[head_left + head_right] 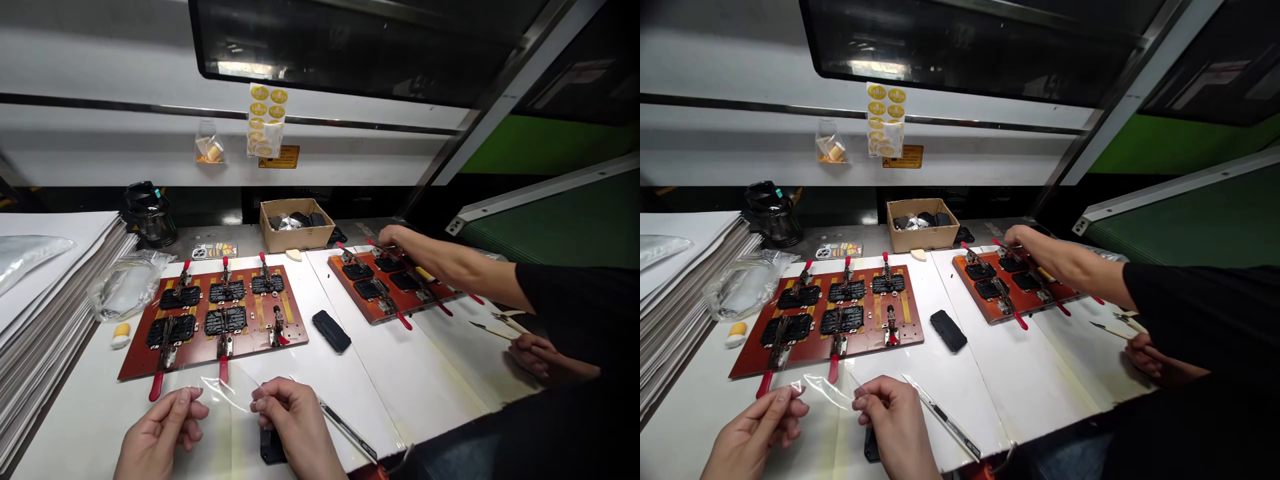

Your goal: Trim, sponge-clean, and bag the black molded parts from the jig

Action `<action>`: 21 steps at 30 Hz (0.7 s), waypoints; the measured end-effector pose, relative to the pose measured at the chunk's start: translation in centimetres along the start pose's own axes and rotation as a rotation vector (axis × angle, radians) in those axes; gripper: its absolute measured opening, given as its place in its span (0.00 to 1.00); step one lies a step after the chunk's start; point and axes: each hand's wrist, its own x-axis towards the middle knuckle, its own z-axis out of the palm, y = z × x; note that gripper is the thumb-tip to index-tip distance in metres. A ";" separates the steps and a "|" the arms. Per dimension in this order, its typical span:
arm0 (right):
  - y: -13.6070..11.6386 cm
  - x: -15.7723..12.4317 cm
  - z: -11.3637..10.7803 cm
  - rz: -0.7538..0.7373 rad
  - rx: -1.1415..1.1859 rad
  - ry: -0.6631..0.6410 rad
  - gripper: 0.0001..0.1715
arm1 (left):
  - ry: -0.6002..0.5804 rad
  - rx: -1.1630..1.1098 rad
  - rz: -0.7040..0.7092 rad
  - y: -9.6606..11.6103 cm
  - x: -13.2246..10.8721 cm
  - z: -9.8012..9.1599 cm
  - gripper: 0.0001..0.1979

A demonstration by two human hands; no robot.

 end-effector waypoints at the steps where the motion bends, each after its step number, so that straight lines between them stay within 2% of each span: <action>1: 0.0 -0.1 0.1 0.002 -0.022 0.006 0.08 | -0.003 0.008 -0.005 0.0 -0.1 0.0 0.28; 5: 0.1 -0.1 0.2 -0.024 -0.020 0.010 0.11 | -0.008 0.010 -0.018 0.2 -0.6 0.1 0.28; 10: 0.4 0.1 0.1 -0.085 0.006 -0.010 0.23 | 0.028 0.024 0.058 0.1 -0.7 -0.4 0.27; 15: 0.5 -0.1 0.3 -0.021 -0.028 -0.043 0.11 | -0.005 0.150 0.059 0.0 -0.2 -1.4 0.28; 18: 0.4 -0.3 0.3 -0.003 -0.083 -0.038 0.12 | -0.013 0.165 0.070 -0.3 -0.3 -1.6 0.25; 21: 0.3 -0.3 0.4 -0.046 -0.094 -0.017 0.13 | -0.061 0.184 0.055 -0.8 -0.2 -1.8 0.26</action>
